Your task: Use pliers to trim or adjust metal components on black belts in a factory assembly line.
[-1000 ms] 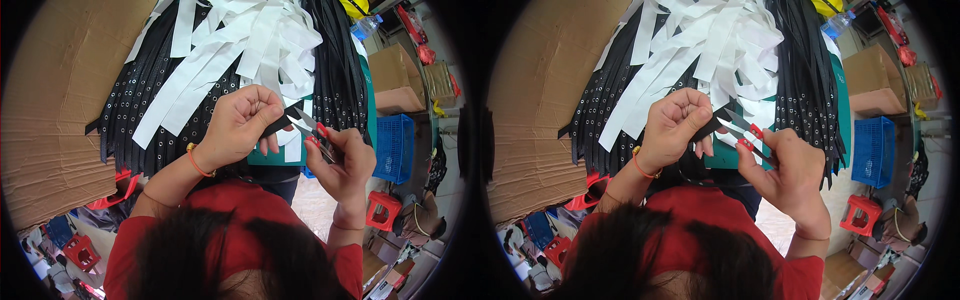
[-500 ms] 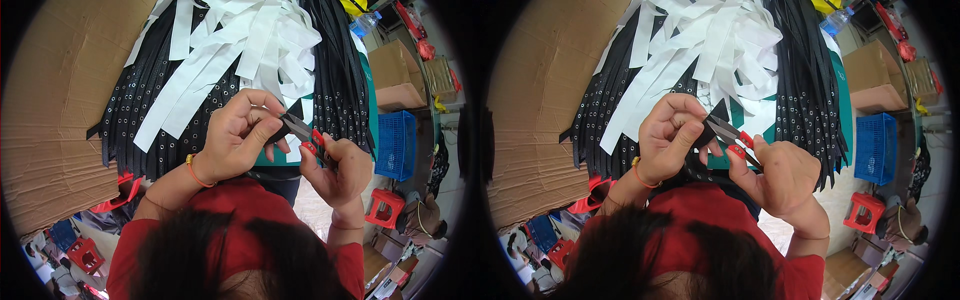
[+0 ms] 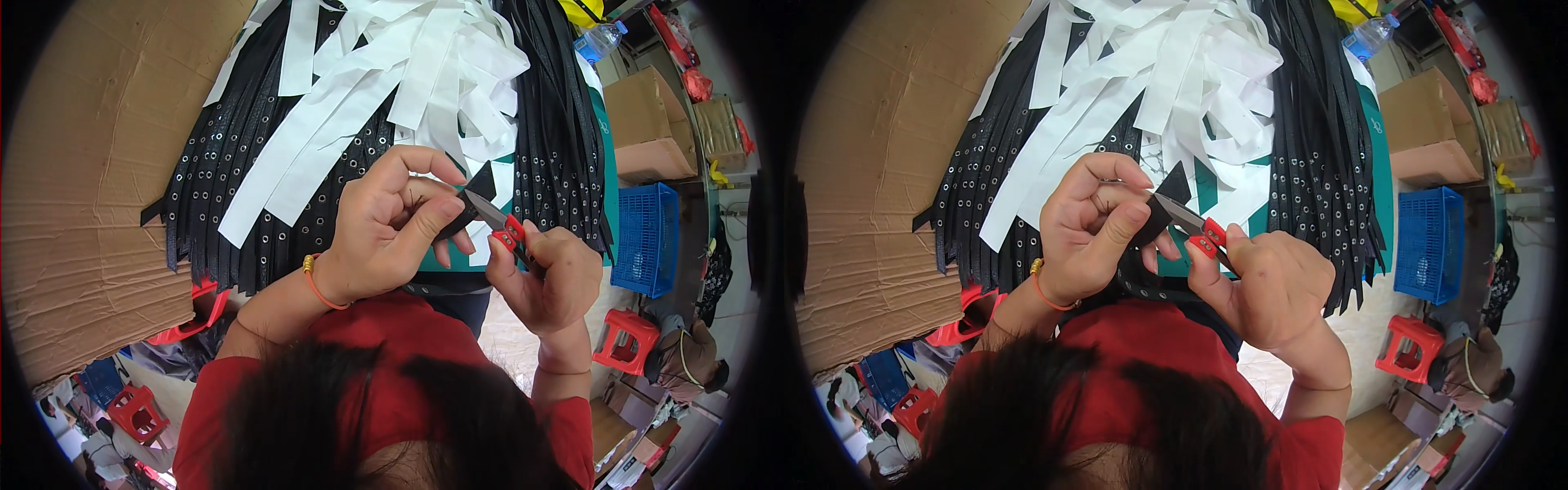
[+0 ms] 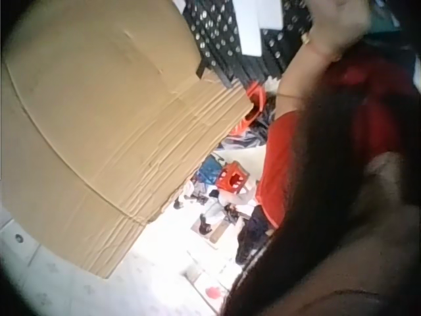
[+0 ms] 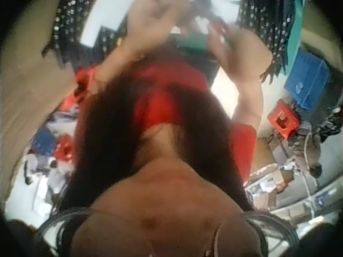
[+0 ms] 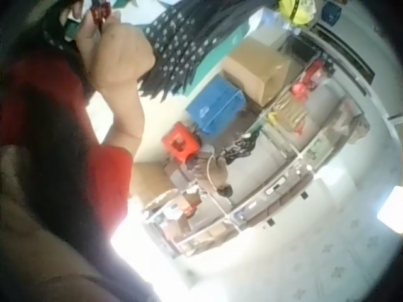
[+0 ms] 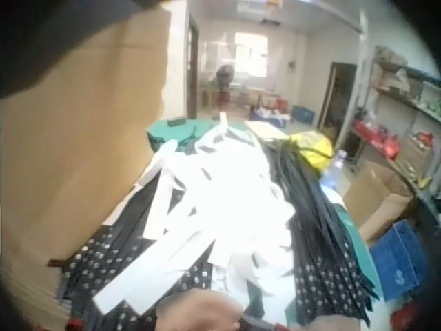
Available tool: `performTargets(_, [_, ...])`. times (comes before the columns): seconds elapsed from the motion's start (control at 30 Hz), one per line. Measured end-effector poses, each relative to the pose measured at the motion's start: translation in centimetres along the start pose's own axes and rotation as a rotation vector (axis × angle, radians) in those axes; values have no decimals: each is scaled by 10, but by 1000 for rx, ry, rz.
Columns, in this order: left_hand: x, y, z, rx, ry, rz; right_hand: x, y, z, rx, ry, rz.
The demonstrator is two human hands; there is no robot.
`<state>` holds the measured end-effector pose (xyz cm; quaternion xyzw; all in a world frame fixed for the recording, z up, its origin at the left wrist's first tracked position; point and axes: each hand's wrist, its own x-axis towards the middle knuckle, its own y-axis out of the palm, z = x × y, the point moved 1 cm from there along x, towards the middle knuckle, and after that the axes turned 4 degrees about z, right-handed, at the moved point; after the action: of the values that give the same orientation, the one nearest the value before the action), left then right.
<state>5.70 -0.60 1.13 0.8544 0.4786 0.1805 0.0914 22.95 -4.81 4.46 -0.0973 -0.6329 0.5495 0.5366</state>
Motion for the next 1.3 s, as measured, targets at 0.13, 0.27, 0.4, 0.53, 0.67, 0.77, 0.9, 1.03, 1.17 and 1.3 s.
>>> performTargets(0.13, [1, 2, 0, -53, 8, -25, -5, 4, -2, 287, 340, -92])
performTargets(0.27, [4, 3, 2, -87, -34, -30, 3, 16, -14, 1327, 919, -137])
performTargets(0.4, [6, 4, 4, -91, -90, -22, 23, 28, -7, 1373, 955, -13])
performTargets(0.53, [6, 2, 9, 88, -51, -38, 25, 32, -7, 1374, 942, -39])
performTargets(0.67, [7, -4, 9, 248, -5, -22, 30, 31, -3, 1482, 950, 6])
performTargets(0.77, [7, -6, 10, 167, -67, -101, 33, 35, 0, 1497, 944, -11])
performTargets(0.9, [26, -54, 5, 684, 97, -336, 30, 37, -6, 1361, 979, -34])
performTargets(1.03, [26, -69, -5, 852, 337, -425, 36, 37, -2, 1307, 1003, -33])
performTargets(1.17, [1, -23, -3, 68, 62, -51, 43, 34, -1, 1304, 971, -17])
performTargets(1.3, [4, -9, 5, -135, -90, -63, 45, 33, 1, 1291, 895, -99])
